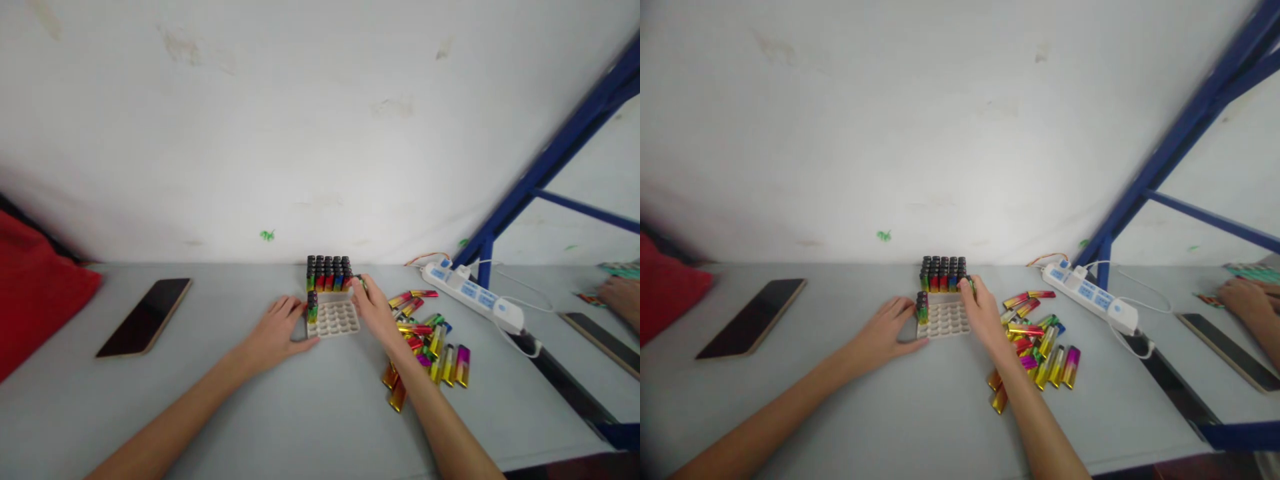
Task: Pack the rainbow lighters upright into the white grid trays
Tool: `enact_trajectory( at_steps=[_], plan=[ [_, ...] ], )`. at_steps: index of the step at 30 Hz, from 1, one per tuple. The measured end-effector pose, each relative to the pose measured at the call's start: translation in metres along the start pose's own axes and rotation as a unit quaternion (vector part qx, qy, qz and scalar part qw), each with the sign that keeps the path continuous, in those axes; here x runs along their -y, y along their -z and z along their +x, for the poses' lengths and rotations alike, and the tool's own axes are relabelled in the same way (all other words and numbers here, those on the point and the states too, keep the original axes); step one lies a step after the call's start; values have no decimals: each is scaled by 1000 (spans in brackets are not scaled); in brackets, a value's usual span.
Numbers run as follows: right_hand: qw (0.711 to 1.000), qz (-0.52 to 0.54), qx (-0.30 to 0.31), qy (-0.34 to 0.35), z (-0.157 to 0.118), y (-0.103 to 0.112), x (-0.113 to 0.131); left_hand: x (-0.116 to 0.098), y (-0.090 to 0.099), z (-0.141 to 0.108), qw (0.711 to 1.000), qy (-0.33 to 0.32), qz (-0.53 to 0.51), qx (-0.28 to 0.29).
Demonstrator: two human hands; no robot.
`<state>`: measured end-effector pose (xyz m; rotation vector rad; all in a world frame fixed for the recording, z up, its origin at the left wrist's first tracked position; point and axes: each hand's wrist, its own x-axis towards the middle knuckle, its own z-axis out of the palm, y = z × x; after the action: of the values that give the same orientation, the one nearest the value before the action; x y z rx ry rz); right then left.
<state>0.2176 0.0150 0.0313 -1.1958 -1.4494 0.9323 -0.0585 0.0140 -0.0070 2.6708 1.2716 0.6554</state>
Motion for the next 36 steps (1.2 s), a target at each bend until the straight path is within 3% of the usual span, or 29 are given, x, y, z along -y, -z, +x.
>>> enact_trajectory(
  at_steps=[7,13,20,25,29,32,36],
  plan=[
    [980,93,-1,-178,-12,-23,11,2,0,-3,999,-4,-29,-13],
    [968,119,15,-218,-14,-30,20,3,2,-5,999,-3,-39,-10],
    [984,83,32,-156,-17,-29,12,-2,4,-4,999,8,-41,-6],
    [998,-17,61,24,-24,-24,18,-3,2,-4,999,28,-39,-21],
    [972,-143,62,176,-27,-20,21,-3,1,-4,998,40,-38,-33],
    [965,-183,87,166,-29,-21,21,-4,1,-4,998,43,-38,-32],
    [979,-132,102,115,-32,-24,21,-5,1,-4,998,48,-34,-33]
  ],
)
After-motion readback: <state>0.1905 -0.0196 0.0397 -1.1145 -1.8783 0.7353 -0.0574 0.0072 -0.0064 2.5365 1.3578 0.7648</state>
